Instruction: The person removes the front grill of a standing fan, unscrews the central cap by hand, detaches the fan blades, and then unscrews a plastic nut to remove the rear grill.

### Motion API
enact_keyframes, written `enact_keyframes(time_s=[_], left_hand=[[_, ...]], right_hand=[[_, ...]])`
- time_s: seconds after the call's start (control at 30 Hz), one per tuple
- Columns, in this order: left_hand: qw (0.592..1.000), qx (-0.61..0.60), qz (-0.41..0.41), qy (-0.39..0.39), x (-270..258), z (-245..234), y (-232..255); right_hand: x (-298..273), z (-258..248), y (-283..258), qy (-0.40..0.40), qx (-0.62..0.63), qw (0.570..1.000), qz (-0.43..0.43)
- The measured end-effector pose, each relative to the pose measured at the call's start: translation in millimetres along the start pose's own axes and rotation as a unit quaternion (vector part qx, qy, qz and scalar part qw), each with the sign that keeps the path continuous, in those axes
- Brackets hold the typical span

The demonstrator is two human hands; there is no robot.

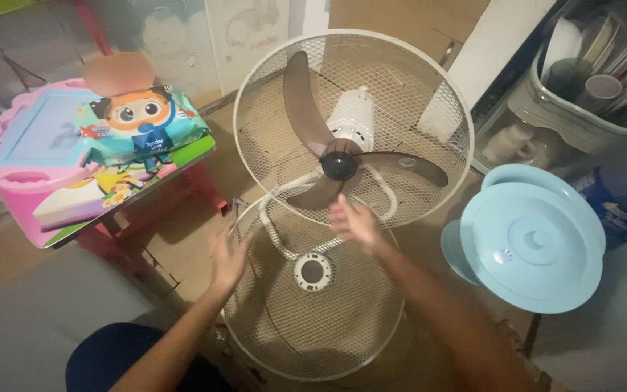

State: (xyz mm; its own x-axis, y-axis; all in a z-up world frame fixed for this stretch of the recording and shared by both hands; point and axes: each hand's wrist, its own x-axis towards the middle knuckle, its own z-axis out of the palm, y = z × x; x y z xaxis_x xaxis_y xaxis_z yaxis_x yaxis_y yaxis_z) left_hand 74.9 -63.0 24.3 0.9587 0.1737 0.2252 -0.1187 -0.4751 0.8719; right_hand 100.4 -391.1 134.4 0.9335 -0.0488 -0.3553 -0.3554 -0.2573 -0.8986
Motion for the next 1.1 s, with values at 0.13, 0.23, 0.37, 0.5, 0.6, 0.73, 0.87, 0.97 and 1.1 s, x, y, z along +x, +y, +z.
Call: enact_keyframes(time_s=[0.13,0.23,0.37,0.5,0.6,0.73,0.87,0.97,1.1], left_hand=[[0.977,-0.199,0.083,0.002,78.4,53.8,67.3],[0.951,-0.299,0.075,-0.019,128.0,94.0,108.3],[0.955,-0.293,-0.012,-0.049,163.7,118.5,136.1],[0.96,-0.278,-0.009,-0.036,166.6,123.3,147.2],[0.975,-0.223,-0.005,0.003,163.5,128.8,143.2],[0.98,-0.196,-0.035,0.03,161.2,143.4,129.6],[0.974,-0.21,-0.06,0.055,155.5,149.6,135.2],[0.979,-0.189,-0.05,0.055,156.1,147.3,141.7],[0.981,-0.179,-0.046,0.063,155.6,142.6,149.5]], right_hand=[[5.6,52.2,-42.1,-0.019,0.319,0.947,0.018],[29.6,64.5,-50.5,-0.005,0.499,0.866,0.041],[58.8,61.1,-51.5,0.033,0.577,0.814,0.058],[95.1,58.4,-44.4,0.042,0.6,0.796,0.073],[116.1,65.6,-36.2,0.09,0.578,0.808,0.061],[110.3,74.7,-32.8,0.221,0.42,0.88,0.023],[91.1,78.7,-50.1,0.325,0.269,0.906,-0.027],[73.0,76.3,-62.0,0.307,0.248,0.919,-0.017],[61.6,73.0,-68.2,0.306,0.197,0.931,-0.024]])
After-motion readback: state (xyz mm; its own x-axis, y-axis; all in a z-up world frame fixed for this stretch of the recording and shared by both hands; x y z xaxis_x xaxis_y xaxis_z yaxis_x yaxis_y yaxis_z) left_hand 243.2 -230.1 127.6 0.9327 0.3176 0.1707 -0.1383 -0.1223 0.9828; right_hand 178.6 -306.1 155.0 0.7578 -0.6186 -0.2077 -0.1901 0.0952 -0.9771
